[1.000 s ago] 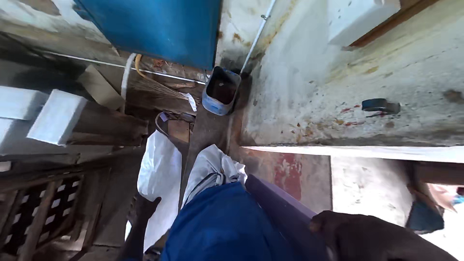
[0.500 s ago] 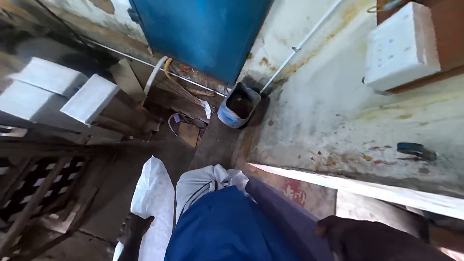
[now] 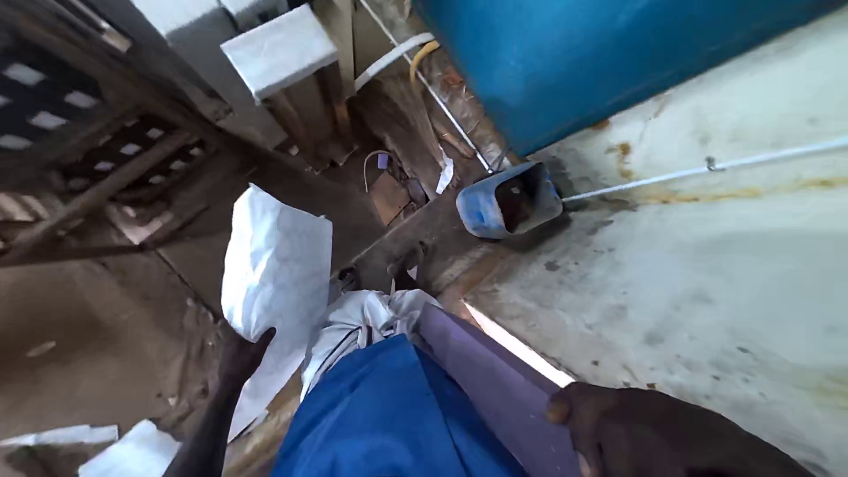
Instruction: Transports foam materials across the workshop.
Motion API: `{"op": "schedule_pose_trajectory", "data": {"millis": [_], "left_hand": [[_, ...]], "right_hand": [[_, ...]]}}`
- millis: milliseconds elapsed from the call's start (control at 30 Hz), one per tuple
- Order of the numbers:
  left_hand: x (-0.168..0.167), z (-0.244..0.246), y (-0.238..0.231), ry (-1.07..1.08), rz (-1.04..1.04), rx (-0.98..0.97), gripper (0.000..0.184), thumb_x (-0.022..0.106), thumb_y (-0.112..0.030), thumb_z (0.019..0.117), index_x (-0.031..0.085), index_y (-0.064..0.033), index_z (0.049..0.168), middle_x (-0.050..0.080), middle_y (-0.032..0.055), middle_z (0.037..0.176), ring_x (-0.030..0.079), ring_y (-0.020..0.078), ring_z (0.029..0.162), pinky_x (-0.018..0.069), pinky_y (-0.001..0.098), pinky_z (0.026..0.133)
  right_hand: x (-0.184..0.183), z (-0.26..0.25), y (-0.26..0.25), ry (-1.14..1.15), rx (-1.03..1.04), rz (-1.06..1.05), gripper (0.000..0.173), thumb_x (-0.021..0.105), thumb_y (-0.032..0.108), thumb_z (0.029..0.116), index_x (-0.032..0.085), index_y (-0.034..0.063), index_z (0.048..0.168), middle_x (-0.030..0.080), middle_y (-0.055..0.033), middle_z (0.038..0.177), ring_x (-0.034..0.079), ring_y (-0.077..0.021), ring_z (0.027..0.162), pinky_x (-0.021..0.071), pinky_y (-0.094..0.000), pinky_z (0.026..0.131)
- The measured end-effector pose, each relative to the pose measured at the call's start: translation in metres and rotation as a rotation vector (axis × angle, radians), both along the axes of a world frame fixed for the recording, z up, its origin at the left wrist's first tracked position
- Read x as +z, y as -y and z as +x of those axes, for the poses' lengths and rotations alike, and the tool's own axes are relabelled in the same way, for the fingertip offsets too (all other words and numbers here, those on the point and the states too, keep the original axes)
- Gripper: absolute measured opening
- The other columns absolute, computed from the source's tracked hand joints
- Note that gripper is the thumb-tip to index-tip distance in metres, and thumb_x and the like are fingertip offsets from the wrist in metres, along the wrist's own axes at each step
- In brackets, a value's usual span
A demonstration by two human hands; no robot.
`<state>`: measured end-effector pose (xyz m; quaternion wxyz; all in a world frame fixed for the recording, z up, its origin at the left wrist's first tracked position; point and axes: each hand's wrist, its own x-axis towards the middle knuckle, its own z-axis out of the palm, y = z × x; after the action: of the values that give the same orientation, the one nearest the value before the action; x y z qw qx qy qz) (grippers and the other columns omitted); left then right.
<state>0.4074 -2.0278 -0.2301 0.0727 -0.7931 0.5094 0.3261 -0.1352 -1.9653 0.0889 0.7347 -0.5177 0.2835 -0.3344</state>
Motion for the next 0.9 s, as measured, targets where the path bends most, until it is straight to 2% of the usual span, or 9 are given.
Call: {"op": "schedule_pose_trajectory", "data": {"millis": [100,233,300,367,533,567,633,767,900], "left_hand": [[-0.009,-0.005,-0.020,0.128,0.083,0.114,0.122,0.083,-0.061,0.0735,0.025,0.0031,0.159,0.041,0.0331,0.154,0.046,0.0475,0.140,0.0406,0.0640,0.112],[-0.006,-0.030,-0.050,0.214,0.170,0.322,0.113,0.082,-0.055,0.0790,0.029,0.0071,0.156,0.042,0.0332,0.153,0.044,0.0460,0.142,0.0368,0.0614,0.116],[0.002,-0.042,-0.071,0.261,0.189,0.394,0.109,0.084,-0.052,0.0783,0.033,0.0071,0.154,0.047,0.0324,0.150,0.047,0.0456,0.140,0.0391,0.0610,0.115],[0.007,-0.055,-0.086,0.246,0.160,0.463,0.107,0.088,-0.044,0.0765,0.035,0.0088,0.153,0.047,0.0337,0.149,0.046,0.0461,0.141,0.0364,0.0592,0.117],[0.027,-0.081,-0.126,0.147,0.185,0.508,0.103,0.087,-0.032,0.0758,0.033,0.0085,0.153,0.048,0.0309,0.150,0.047,0.0400,0.141,0.0378,0.0530,0.119],[0.029,-0.086,-0.133,0.124,0.179,0.504,0.102,0.088,-0.031,0.0743,0.035,0.0092,0.152,0.049,0.0307,0.149,0.048,0.0395,0.141,0.0384,0.0522,0.118],[0.025,-0.098,-0.152,0.120,0.161,0.517,0.104,0.090,-0.032,0.0678,0.040,0.0101,0.148,0.055,0.0299,0.144,0.052,0.0388,0.138,0.0412,0.0522,0.116],[0.026,-0.126,-0.165,0.202,0.317,0.484,0.111,0.085,-0.044,0.0746,0.030,0.0056,0.157,0.046,0.0285,0.153,0.045,0.0388,0.143,0.0369,0.0553,0.118],[0.035,-0.171,-0.162,0.277,0.369,0.530,0.106,0.078,-0.058,0.0769,0.037,-0.0004,0.156,0.051,0.0218,0.152,0.052,0.0373,0.138,0.0433,0.0587,0.112]], "right_hand": [[-0.004,-0.023,0.035,-0.034,0.029,0.052,0.078,0.045,0.082,0.0877,0.070,0.0081,0.096,0.072,-0.0096,0.100,0.065,-0.0274,0.115,0.0418,-0.0535,0.114],[-0.015,-0.067,0.089,-0.050,0.101,0.101,0.078,0.044,0.082,0.0877,0.071,0.0090,0.098,0.073,-0.0087,0.100,0.064,-0.0265,0.117,0.0390,-0.0517,0.116],[-0.024,-0.091,0.114,-0.018,0.140,0.112,0.076,0.046,0.081,0.0878,0.070,0.0099,0.098,0.072,-0.0076,0.099,0.064,-0.0254,0.116,0.0391,-0.0518,0.116],[-0.035,-0.114,0.138,0.005,0.159,0.114,0.075,0.048,0.080,0.0875,0.070,0.0093,0.097,0.072,-0.0081,0.099,0.064,-0.0260,0.115,0.0394,-0.0526,0.116],[-0.054,-0.148,0.181,0.051,0.176,0.137,0.072,0.049,0.078,0.0878,0.068,0.0090,0.092,0.071,-0.0071,0.094,0.066,-0.0253,0.110,0.0416,-0.0540,0.114],[-0.056,-0.150,0.188,0.057,0.198,0.138,0.073,0.048,0.079,0.0879,0.068,0.0087,0.092,0.071,-0.0077,0.095,0.066,-0.0258,0.111,0.0413,-0.0543,0.114],[-0.059,-0.155,0.202,0.061,0.243,0.139,0.074,0.047,0.079,0.0883,0.068,0.0080,0.093,0.072,-0.0090,0.097,0.065,-0.0272,0.113,0.0402,-0.0551,0.115],[-0.058,-0.152,0.228,0.063,0.305,0.123,0.071,0.048,0.077,0.0901,0.068,0.0082,0.094,0.072,-0.0084,0.097,0.066,-0.0269,0.113,0.0421,-0.0549,0.114],[-0.051,-0.138,0.252,0.085,0.404,0.108,0.071,0.051,0.076,0.0894,0.068,0.0076,0.092,0.073,-0.0099,0.098,0.066,-0.0288,0.113,0.0416,-0.0559,0.114]]}}
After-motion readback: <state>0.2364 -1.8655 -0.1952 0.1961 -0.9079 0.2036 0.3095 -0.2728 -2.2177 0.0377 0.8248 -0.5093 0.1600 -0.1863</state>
